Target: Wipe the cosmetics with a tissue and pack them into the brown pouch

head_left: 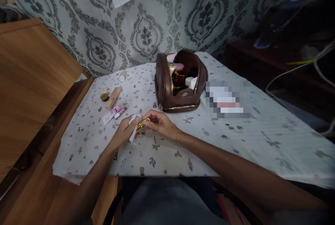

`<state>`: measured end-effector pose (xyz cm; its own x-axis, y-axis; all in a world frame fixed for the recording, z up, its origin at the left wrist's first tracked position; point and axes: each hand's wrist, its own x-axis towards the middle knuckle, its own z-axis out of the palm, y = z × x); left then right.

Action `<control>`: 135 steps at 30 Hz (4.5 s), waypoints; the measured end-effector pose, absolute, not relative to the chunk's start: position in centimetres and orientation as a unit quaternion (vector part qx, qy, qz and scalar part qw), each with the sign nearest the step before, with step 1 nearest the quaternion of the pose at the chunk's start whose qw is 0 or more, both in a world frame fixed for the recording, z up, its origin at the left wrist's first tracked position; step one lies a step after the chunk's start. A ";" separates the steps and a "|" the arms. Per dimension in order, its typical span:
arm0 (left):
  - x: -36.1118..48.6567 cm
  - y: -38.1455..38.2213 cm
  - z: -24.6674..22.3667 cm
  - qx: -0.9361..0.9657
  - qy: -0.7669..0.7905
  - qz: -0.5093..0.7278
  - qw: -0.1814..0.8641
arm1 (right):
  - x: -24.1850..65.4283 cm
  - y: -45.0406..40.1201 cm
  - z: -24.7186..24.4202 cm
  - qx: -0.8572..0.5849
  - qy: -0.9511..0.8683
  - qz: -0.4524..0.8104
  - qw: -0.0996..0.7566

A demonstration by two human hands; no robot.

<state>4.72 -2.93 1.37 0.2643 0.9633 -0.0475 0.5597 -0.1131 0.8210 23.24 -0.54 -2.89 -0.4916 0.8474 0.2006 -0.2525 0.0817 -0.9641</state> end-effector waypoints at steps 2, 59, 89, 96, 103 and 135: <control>5.0 -3.1 1.4 0.717 0.560 0.260 0.322 | 23.2 -0.6 -3.0 -0.270 -0.580 0.628 0.442; 6.3 -5.6 0.2 0.699 0.585 0.290 0.293 | 23.2 -0.1 -3.1 -0.240 -0.398 0.766 0.444; 5.8 -4.2 2.0 0.807 0.556 0.195 0.039 | 23.2 -1.1 -3.0 -0.267 -0.684 0.545 0.404; 6.1 -3.1 3.4 0.764 0.575 0.248 0.157 | 23.5 -1.7 -3.3 -0.297 -0.786 0.372 0.395; 5.7 -2.9 1.7 0.592 0.594 0.372 0.399 | 23.9 -1.6 -3.8 -0.277 -0.804 0.352 0.390; 7.7 -3.5 1.0 0.650 0.532 0.452 0.301 | 23.3 -1.7 -2.7 -0.295 -0.699 0.537 0.367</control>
